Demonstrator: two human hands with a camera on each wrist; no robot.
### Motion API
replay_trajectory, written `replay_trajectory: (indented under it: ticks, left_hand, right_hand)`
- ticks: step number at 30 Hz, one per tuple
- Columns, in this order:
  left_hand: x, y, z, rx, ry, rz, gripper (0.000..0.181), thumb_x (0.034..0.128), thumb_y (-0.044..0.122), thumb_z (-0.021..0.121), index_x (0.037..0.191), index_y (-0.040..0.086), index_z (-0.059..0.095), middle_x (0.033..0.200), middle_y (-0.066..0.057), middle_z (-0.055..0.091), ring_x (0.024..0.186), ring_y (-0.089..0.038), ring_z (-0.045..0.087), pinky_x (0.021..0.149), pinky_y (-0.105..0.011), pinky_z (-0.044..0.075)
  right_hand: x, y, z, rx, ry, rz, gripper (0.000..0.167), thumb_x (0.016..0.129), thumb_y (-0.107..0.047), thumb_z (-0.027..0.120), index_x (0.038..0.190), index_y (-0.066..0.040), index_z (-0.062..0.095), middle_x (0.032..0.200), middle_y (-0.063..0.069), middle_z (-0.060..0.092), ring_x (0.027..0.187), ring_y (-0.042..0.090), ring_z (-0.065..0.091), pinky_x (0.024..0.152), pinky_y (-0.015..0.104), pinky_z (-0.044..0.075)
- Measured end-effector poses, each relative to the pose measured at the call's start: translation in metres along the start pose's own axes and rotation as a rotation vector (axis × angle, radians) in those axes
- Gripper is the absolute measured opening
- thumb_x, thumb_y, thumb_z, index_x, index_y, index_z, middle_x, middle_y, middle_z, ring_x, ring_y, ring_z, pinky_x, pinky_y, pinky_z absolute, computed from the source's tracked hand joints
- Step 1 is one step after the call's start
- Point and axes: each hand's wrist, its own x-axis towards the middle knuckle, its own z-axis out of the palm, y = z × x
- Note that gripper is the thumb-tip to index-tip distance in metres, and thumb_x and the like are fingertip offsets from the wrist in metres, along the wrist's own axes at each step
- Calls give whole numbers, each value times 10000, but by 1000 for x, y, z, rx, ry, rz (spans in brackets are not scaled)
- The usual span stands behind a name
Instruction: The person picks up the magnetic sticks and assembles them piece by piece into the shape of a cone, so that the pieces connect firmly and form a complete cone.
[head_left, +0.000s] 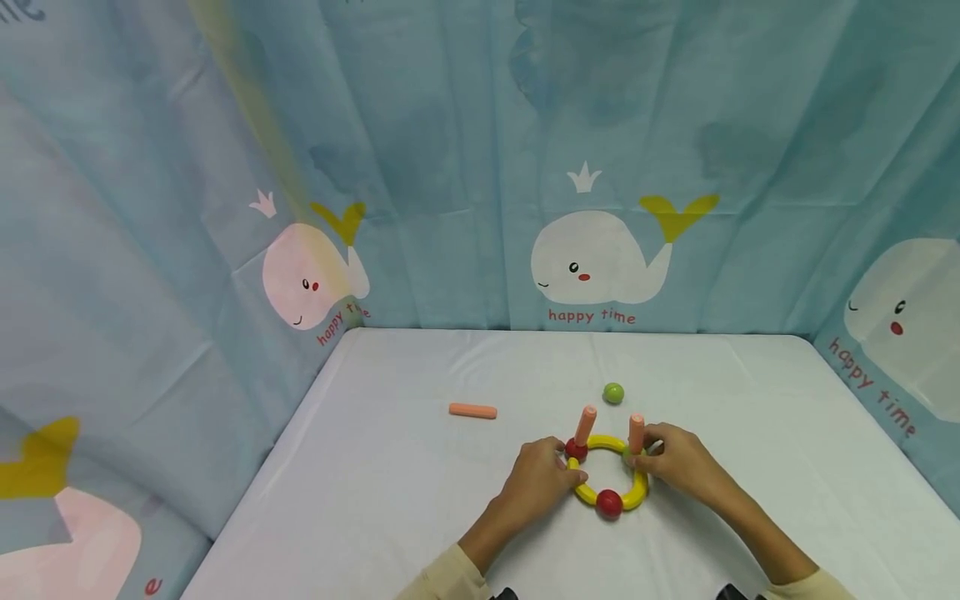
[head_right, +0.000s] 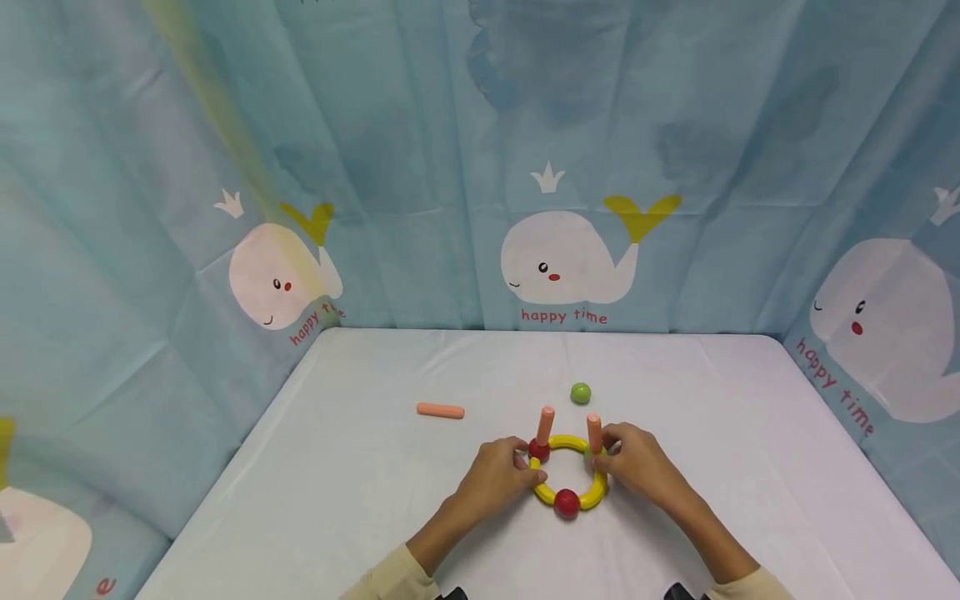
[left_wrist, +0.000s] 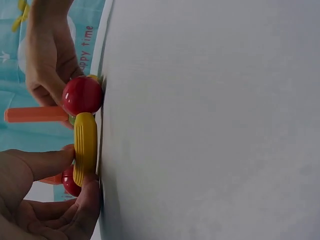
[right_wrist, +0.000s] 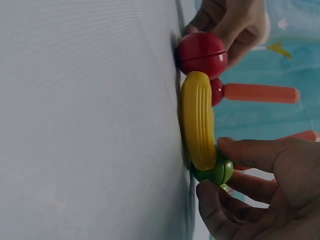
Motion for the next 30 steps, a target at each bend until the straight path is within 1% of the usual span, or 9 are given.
replay_trajectory:
  ticks: [5,8,11,15,17,22,26,30]
  left_hand:
    - [9,-3,-4,15,22,39,422,889,178,869,1196,-73,727,832,28,659,749,-82,585,668,-238,526]
    - [16,-4,-6,9,31,69,306,890,135,858,1110,-58,770,844,26,685,777,-83,587,692,-237,529]
    - [23,-5,-9,7,39,84,216,902,112,841,1055,-35,799,879,14,724,801,-81,595,704,-226,540]
    - [32,-6,-11,20,45,93,166,923,91,819,1049,-17,810,922,-8,758,816,-78,604,702,-208,547]
    - [36,-6,-12,27,43,97,156,930,83,810,1053,-12,812,905,-6,756,804,-77,599,684,-198,535]
    - [43,-7,-11,48,37,90,153,959,113,791,1084,31,824,919,15,758,830,-81,596,705,-198,537]
    - [45,-8,-8,57,52,93,146,966,137,789,1086,63,827,937,35,758,846,-77,597,751,-213,543]
    - [41,-9,-7,38,59,88,178,960,166,800,1101,58,811,922,42,731,820,-74,589,728,-215,538]
  right_hand:
    - [-5,2,0,35,-15,38,371,877,-243,857,1146,-15,742,1009,47,725,893,198,650,709,337,560]
    - [-9,2,1,63,-24,60,425,869,-261,868,1170,5,729,974,51,718,863,193,657,684,331,564]
    - [-14,3,2,80,-27,52,417,866,-249,871,1162,8,731,947,39,722,836,182,659,660,310,561]
    - [-21,4,4,108,-42,25,386,855,-179,868,1160,21,739,930,27,730,816,171,665,635,283,567]
    - [-24,4,6,113,-52,12,370,852,-159,868,1150,20,744,920,23,726,812,170,664,629,278,567]
    - [-30,3,9,106,-63,-32,281,856,-145,858,1081,-13,755,873,5,697,785,162,644,604,271,553]
    - [-31,2,9,99,-82,-89,226,841,-99,838,1050,-52,765,876,-2,685,770,134,644,610,261,546]
    - [-29,4,4,53,-90,-132,206,829,0,749,1015,-87,766,887,-3,697,785,108,652,642,250,548]
